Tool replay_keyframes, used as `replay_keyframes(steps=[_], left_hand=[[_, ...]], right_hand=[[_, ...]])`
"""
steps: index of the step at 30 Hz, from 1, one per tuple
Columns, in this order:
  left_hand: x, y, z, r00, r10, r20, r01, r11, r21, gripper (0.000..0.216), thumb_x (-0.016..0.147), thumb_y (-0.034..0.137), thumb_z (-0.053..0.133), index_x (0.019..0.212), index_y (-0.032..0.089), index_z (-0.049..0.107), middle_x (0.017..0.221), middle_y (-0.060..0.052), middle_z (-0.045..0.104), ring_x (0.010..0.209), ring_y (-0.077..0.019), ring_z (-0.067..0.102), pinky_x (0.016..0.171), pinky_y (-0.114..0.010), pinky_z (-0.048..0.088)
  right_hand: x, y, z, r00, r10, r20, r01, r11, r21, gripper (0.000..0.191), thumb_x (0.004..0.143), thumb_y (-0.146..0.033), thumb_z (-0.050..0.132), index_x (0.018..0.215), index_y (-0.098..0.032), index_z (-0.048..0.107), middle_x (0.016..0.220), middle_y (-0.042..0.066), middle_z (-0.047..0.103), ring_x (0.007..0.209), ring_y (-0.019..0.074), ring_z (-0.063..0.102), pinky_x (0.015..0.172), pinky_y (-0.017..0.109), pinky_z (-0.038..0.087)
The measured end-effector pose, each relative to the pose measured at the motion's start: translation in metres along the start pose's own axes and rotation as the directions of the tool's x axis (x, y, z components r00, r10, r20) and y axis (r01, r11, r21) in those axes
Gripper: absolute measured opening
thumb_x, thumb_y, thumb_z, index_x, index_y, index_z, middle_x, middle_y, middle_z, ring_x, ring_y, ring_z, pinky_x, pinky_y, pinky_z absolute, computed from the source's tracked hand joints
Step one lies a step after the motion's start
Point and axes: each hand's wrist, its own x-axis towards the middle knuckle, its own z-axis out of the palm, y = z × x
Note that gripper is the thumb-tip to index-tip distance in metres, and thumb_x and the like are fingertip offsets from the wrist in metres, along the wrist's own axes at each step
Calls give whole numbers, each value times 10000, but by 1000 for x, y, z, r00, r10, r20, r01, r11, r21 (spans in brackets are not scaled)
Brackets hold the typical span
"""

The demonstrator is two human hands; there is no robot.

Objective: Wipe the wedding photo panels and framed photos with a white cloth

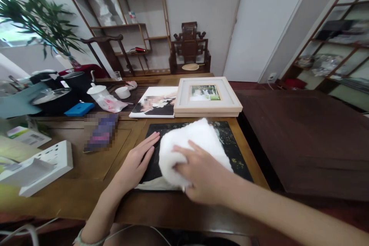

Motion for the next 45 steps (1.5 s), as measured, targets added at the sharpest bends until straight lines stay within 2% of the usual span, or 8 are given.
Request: replay_keyframes(steps=[7,17,22,27,32,38,41,45], left_hand=[[-1,0,0,1000,-4,-14,3,999,-32,398,955,235,348,1270,121,563,1385,-106,528,1326,-195,439,1126,-411,338],[1,-2,1,1000,5,7,-5,1000,-12,408,957,227,334,1291,119,542,1399,-109,511,1328,-197,435,1124,-415,341],[0,-3,1,1000,11,-6,-11,1000,-20,392,952,229,361,1284,137,548,1397,-103,515,1324,-201,442,1116,-416,354],[-2,-2,1,999,-3,-37,0,997,-74,403,966,269,340,1291,138,539,1390,-97,525,1322,-190,443,1127,-392,335],[-3,4,-1,993,-87,-76,75,986,-147,459,975,347,309,1332,128,497,1407,-103,502,1312,-205,457,1120,-389,342],[-4,8,-2,990,-105,-94,88,981,-173,489,982,350,259,1268,95,564,1337,-120,569,1266,-212,511,1093,-391,384],[-3,6,0,995,-42,-88,30,991,-127,415,966,298,336,1231,110,595,1306,-108,595,1244,-213,533,1080,-393,405],[0,3,2,996,45,-71,-49,997,-65,343,924,237,453,1190,104,623,1299,-117,598,1262,-226,514,1070,-398,419]], right_hand=[[50,38,-10,994,67,-85,-76,991,-114,356,673,-73,469,984,-100,639,1084,206,660,1129,315,562,1032,526,341],[-24,-40,7,991,-107,84,102,993,58,224,626,-190,623,840,-162,680,1412,208,441,1363,343,289,1119,564,155],[-10,-7,4,996,80,-45,-78,996,34,395,617,-118,535,995,-130,647,1356,212,501,1277,316,439,1108,535,238],[21,13,10,973,156,-168,-168,984,-58,426,660,-88,504,1069,-130,616,1221,200,604,1315,329,384,1074,589,249],[29,-12,15,997,-71,-19,70,997,-29,303,677,-187,568,959,-133,663,1341,224,506,1337,324,346,1112,553,152],[11,-18,5,925,-373,70,360,922,143,341,626,-230,597,951,-160,668,1353,146,517,1348,267,334,1154,451,60],[-4,-15,-4,953,-295,73,278,943,186,400,602,-184,576,991,-150,660,1337,143,536,1278,273,436,1144,427,165],[-14,0,-10,990,136,-35,-133,988,77,334,657,-167,531,966,-129,652,1149,202,629,1103,356,559,912,457,445]])
